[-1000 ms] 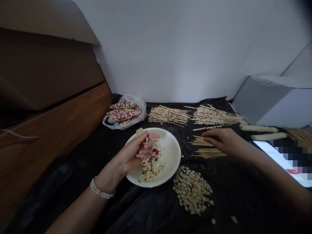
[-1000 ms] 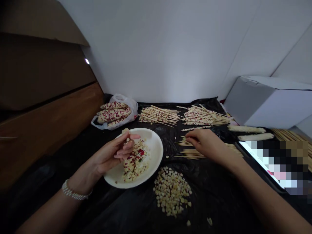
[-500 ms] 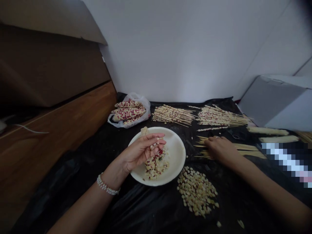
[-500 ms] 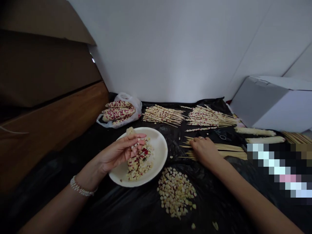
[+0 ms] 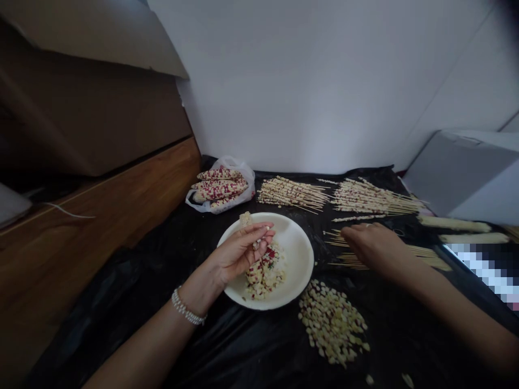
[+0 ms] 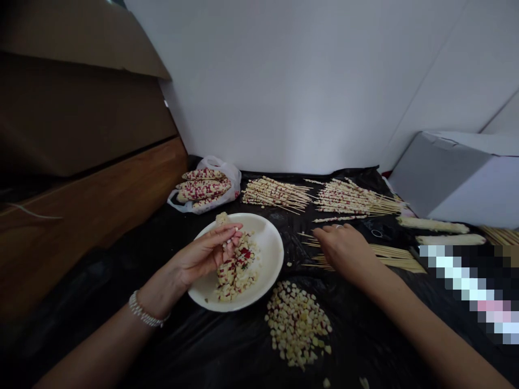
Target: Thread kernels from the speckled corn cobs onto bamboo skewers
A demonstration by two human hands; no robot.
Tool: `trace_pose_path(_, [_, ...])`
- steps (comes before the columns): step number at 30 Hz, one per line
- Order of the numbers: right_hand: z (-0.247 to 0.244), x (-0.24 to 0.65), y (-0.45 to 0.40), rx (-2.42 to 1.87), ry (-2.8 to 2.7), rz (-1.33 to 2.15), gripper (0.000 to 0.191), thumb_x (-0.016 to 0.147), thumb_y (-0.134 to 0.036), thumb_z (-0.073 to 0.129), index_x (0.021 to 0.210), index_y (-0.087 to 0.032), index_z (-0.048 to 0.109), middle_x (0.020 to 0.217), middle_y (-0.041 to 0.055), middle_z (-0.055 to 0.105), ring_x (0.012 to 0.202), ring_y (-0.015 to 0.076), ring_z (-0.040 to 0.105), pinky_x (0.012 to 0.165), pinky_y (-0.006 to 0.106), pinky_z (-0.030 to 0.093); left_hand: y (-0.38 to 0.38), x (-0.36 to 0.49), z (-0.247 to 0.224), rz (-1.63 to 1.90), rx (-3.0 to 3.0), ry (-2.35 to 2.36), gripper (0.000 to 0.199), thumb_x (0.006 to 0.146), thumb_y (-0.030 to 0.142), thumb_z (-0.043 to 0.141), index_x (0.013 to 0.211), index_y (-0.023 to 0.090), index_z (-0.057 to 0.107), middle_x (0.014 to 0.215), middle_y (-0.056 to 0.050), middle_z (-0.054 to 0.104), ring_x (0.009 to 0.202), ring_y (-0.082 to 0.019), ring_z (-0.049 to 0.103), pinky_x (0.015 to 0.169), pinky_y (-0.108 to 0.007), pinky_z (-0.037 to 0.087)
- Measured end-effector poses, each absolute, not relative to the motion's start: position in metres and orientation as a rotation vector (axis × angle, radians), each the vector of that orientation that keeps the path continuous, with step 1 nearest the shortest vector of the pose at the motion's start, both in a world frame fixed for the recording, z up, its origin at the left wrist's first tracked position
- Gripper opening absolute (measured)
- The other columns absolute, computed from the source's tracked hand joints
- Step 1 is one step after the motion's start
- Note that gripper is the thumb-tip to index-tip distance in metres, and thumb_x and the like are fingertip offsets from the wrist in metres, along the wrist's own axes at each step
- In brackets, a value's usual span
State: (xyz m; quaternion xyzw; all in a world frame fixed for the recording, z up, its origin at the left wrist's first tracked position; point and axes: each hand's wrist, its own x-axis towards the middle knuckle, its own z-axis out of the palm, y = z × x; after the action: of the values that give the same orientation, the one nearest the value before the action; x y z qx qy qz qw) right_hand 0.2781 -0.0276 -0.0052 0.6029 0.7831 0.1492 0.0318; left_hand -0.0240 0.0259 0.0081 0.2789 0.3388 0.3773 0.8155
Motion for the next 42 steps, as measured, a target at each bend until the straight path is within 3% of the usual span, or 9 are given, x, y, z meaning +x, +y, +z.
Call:
trace_pose_path(6, [0.03, 0.216, -0.032, 1.811, 2.765, 0.569, 0.032, 0.098, -0.026, 0.03, 0.099, -0.021, 0.061, 0.094, 0.0088, 0.069, 0.083, 0.0205, 0.06, 0.074, 0.033, 0.038, 0.024, -0.021, 0.009, 0.868, 0.631, 0.754, 0.017, 0.081, 0.003, 0.063, 0.097, 0.007, 0.069, 0.09, -0.01, 0.073, 0.072, -0.009, 0.069, 0.062, -0.012, 0.056])
trace_pose_path(11, [0.023, 0.175, -0.043, 1.691, 3.044, 0.546, 0.031, 0.093, -0.019, 0.039, 0.111, -0.016, 0.064, 0.084, 0.0095, 0.071, 0.069, 0.0188, 0.062, 0.059, 0.03, 0.039, 0.023, -0.019, 0.007, 0.951, 0.648, 0.785, 0.016, 0.082, 0.004, 0.063, 0.095, 0.009, 0.071, 0.09, -0.009, 0.074, 0.071, -0.008, 0.069, 0.062, -0.01, 0.055])
trace_pose_path(16, [0.005, 0.167, -0.045, 1.788, 3.178, 0.227, 0.033, 0.094, -0.018, 0.036, 0.113, -0.015, 0.063, 0.088, 0.0091, 0.071, 0.072, 0.0196, 0.065, 0.062, 0.031, 0.046, 0.021, -0.017, 0.007, 0.989, 0.656, 0.804, 0.016, 0.083, 0.004, 0.062, 0.095, 0.011, 0.072, 0.094, -0.008, 0.074, 0.072, -0.007, 0.068, 0.064, -0.01, 0.055])
trace_pose_path(20, [0.004, 0.163, -0.043, 1.872, 3.274, -0.376, 0.032, 0.097, -0.023, 0.034, 0.111, -0.018, 0.063, 0.091, 0.0075, 0.071, 0.086, 0.0195, 0.066, 0.075, 0.032, 0.049, 0.019, -0.016, 0.012, 1.013, 0.634, 0.847, 0.017, 0.083, 0.003, 0.061, 0.096, 0.009, 0.071, 0.097, -0.01, 0.074, 0.074, -0.007, 0.069, 0.061, -0.009, 0.054])
trace_pose_path(23, [0.006, 0.16, -0.042, 1.878, 3.28, -0.693, 0.03, 0.097, -0.025, 0.036, 0.109, -0.022, 0.063, 0.09, 0.005, 0.07, 0.084, 0.0172, 0.066, 0.076, 0.03, 0.049, 0.019, -0.016, 0.012, 1.024, 0.634, 0.852, 0.017, 0.082, 0.004, 0.063, 0.097, 0.01, 0.072, 0.098, -0.011, 0.074, 0.074, -0.008, 0.068, 0.061, -0.009, 0.054])
trace_pose_path(42, [0.003, 0.158, -0.04, 1.922, 3.282, -0.893, 0.029, 0.095, -0.023, 0.04, 0.105, -0.018, 0.068, 0.087, 0.0047, 0.07, 0.081, 0.0154, 0.066, 0.075, 0.027, 0.047, 0.019, -0.015, 0.003, 1.019, 0.713, 0.861, 0.015, 0.08, 0.009, 0.068, 0.094, 0.01, 0.073, 0.084, -0.008, 0.074, 0.067, -0.006, 0.066, 0.061, -0.01, 0.053])
